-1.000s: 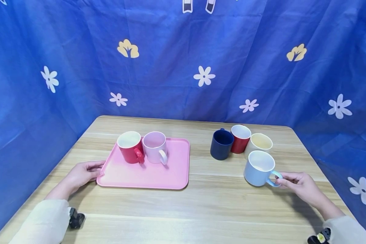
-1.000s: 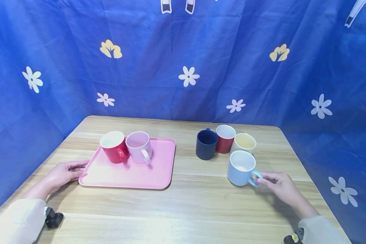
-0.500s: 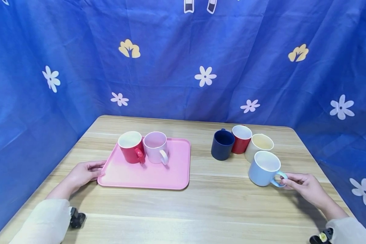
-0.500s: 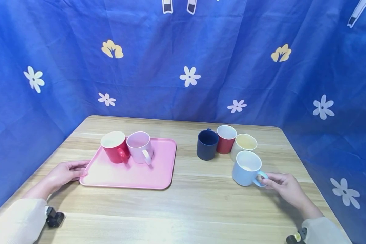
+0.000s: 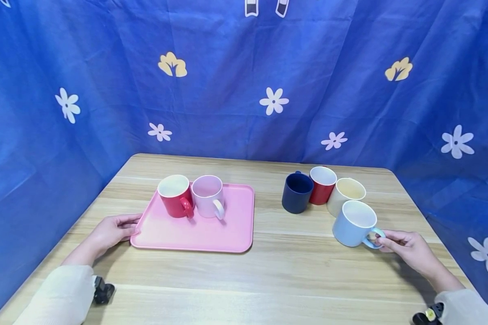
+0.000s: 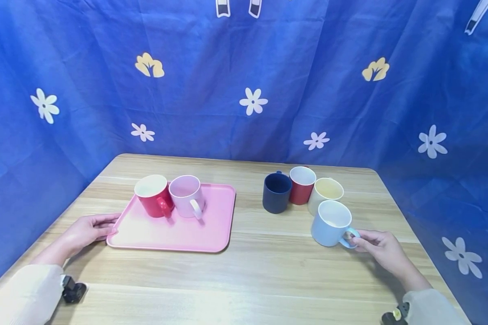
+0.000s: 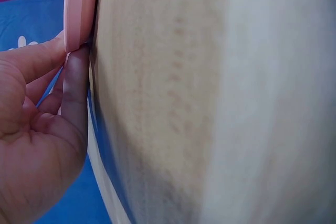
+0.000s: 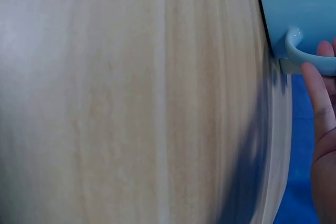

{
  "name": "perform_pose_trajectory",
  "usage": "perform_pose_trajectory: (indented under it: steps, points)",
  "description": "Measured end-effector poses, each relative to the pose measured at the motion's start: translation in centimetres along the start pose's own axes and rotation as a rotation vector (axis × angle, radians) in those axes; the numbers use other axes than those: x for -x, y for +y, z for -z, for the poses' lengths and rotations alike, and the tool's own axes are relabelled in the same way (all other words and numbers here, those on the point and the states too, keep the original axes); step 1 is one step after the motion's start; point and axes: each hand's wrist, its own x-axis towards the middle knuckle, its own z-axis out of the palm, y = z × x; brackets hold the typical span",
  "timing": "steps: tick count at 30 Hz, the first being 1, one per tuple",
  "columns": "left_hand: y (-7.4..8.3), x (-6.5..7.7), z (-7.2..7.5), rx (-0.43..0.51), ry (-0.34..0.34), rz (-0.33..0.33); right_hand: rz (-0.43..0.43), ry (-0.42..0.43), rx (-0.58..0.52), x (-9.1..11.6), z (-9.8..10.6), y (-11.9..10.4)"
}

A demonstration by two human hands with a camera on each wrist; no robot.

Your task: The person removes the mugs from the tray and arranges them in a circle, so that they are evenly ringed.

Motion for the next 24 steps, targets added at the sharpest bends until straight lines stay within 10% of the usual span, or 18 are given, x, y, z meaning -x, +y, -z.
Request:
perform_pose_trajectory:
  steps: [12,24]
  points:
    - [0.03,0.06,-0.06,0.013,0.001,-0.001,-0.048,0.023,0.078,0.27,0.09,0.28]
    - [-0.18,0.03,-0.06,0.022,-0.006,0.001,-0.075,-0.032,-0.079,-0.07,0.84,-0.29]
